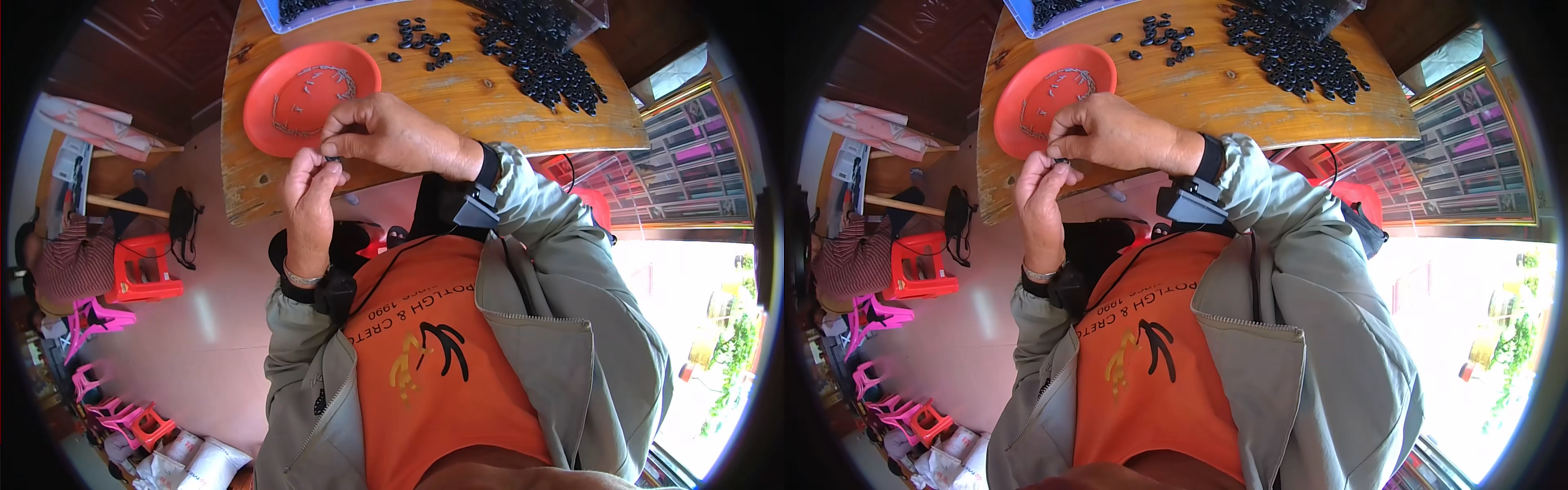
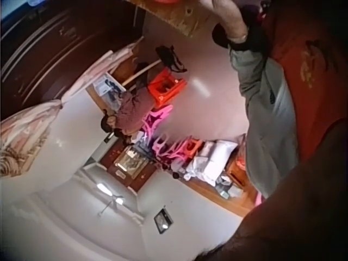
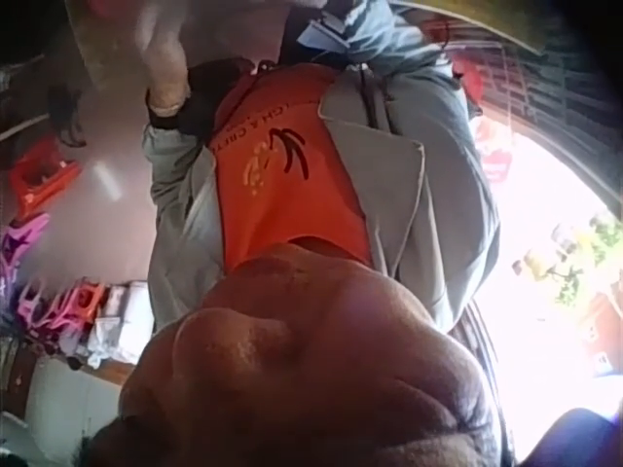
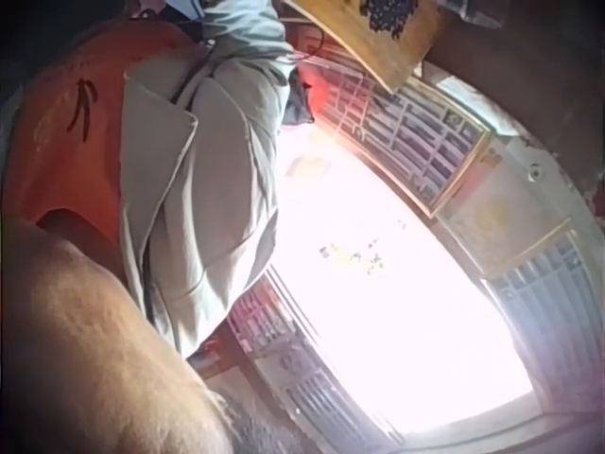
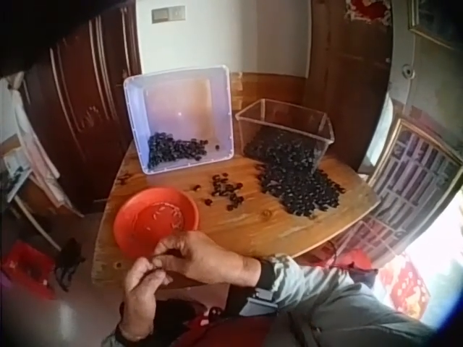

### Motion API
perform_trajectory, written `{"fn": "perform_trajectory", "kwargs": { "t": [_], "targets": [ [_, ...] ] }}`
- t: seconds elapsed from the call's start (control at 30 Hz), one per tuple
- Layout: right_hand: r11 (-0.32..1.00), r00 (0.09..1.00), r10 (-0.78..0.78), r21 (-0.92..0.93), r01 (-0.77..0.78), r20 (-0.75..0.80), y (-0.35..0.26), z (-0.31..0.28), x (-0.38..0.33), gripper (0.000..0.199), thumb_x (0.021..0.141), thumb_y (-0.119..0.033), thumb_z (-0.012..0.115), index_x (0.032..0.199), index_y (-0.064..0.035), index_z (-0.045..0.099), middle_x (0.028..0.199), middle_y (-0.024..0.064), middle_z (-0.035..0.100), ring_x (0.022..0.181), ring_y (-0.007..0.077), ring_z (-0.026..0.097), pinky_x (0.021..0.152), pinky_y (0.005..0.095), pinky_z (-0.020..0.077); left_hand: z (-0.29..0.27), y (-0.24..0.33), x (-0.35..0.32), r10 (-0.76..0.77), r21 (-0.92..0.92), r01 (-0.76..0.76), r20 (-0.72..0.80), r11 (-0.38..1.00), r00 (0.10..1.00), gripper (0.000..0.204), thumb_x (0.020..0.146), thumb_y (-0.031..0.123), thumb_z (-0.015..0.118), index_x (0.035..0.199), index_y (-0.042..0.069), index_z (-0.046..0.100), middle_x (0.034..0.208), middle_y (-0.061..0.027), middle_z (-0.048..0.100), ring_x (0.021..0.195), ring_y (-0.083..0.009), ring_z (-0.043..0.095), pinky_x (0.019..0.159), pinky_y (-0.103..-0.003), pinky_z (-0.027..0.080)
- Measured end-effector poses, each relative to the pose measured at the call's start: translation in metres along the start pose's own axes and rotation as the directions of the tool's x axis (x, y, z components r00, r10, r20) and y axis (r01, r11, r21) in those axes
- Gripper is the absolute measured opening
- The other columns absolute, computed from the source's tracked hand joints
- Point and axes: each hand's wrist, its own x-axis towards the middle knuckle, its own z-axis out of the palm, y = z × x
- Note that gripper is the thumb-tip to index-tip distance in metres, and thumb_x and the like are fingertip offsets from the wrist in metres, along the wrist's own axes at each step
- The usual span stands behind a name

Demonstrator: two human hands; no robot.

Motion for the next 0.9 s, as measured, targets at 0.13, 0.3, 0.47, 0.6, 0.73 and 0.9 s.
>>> {"fn": "perform_trajectory", "kwargs": {
  "t": [0.13, 0.3, 0.47, 0.6, 0.73, 0.9],
  "targets": [
    [0.997, 0.998, -0.069, 0.017, 0.069, -0.005, 0.008, 0.007, -0.006, 0.014, 0.085, -0.012, 0.065, 0.093, -0.0013, 0.065, 0.079, 0.0052, 0.065, 0.076, 0.0126, 0.060, 0.071, 0.0268, 0.0484, 0.003, 0.007, -0.006, -0.062, -0.062, 0.057, -0.070, 0.996, 0.996, 0.009, 0.089, 0.010, 0.053, 0.086, 0.002, 0.052, 0.074, -0.0025, 0.053, 0.069, -0.0090, 0.050, 0.063, -0.024, 0.045],
    [0.999, 0.994, -0.032, -0.031, 0.029, -0.103, 0.014, 0.016, -0.004, 0.015, 0.081, -0.019, 0.067, 0.086, -0.0053, 0.067, 0.073, 0.0108, 0.065, 0.067, 0.0253, 0.063, 0.062, 0.0337, 0.0487, 0.000, 0.002, -0.009, -0.089, -0.107, 0.076, -0.118, 0.991, 0.989, 0.010, 0.090, 0.011, 0.053, 0.087, 0.002, 0.053, 0.074, -0.0025, 0.054, 0.070, -0.0091, 0.052, 0.065, -0.024, 0.045],
    [0.983, 0.992, -0.104, -0.157, 0.092, -0.074, 0.005, 0.021, -0.005, 0.011, 0.082, -0.010, 0.066, 0.088, -0.0018, 0.062, 0.076, 0.0079, 0.062, 0.069, 0.0205, 0.062, 0.064, 0.0308, 0.0490, -0.004, 0.002, -0.010, -0.053, -0.056, 0.045, -0.144, 0.997, 0.988, 0.016, 0.092, 0.016, 0.051, 0.086, 0.002, 0.054, 0.073, -0.0021, 0.054, 0.068, -0.0091, 0.052, 0.065, -0.024, 0.043],
    [0.802, 0.891, -0.452, -0.450, 0.392, -0.029, 0.001, 0.017, -0.003, 0.018, 0.075, -0.011, 0.069, 0.090, -0.0053, 0.060, 0.082, 0.0085, 0.060, 0.076, 0.0269, 0.062, 0.063, 0.0345, 0.0499, -0.017, 0.002, -0.009, -0.096, -0.034, 0.094, -0.055, 0.995, 0.994, 0.025, 0.094, 0.023, 0.045, 0.083, 0.003, 0.054, 0.072, -0.0022, 0.054, 0.066, -0.0104, 0.053, 0.061, -0.023, 0.040],
    [0.659, 0.853, -0.516, -0.600, 0.453, 0.077, -0.005, 0.015, -0.004, 0.023, 0.071, -0.011, 0.071, 0.092, -0.0073, 0.060, 0.087, 0.0071, 0.060, 0.080, 0.0262, 0.062, 0.064, 0.0354, 0.0507, -0.021, 0.008, -0.008, -0.173, -0.171, 0.181, 0.059, 0.968, 0.983, 0.024, 0.094, 0.024, 0.044, 0.083, 0.005, 0.054, 0.070, -0.0018, 0.054, 0.064, -0.0110, 0.053, 0.060, -0.022, 0.038],
    [0.647, 0.819, -0.568, -0.574, 0.502, 0.076, -0.003, 0.020, -0.002, 0.025, 0.071, -0.013, 0.071, 0.094, -0.0080, 0.063, 0.087, 0.0069, 0.061, 0.080, 0.0262, 0.062, 0.067, 0.0343, 0.0520, -0.020, 0.009, -0.010, -0.221, -0.221, 0.219, 0.016, 0.950, 0.975, 0.017, 0.091, 0.019, 0.046, 0.084, 0.006, 0.053, 0.067, -0.0005, 0.052, 0.063, -0.0098, 0.052, 0.061, -0.023, 0.038]
  ]
}}
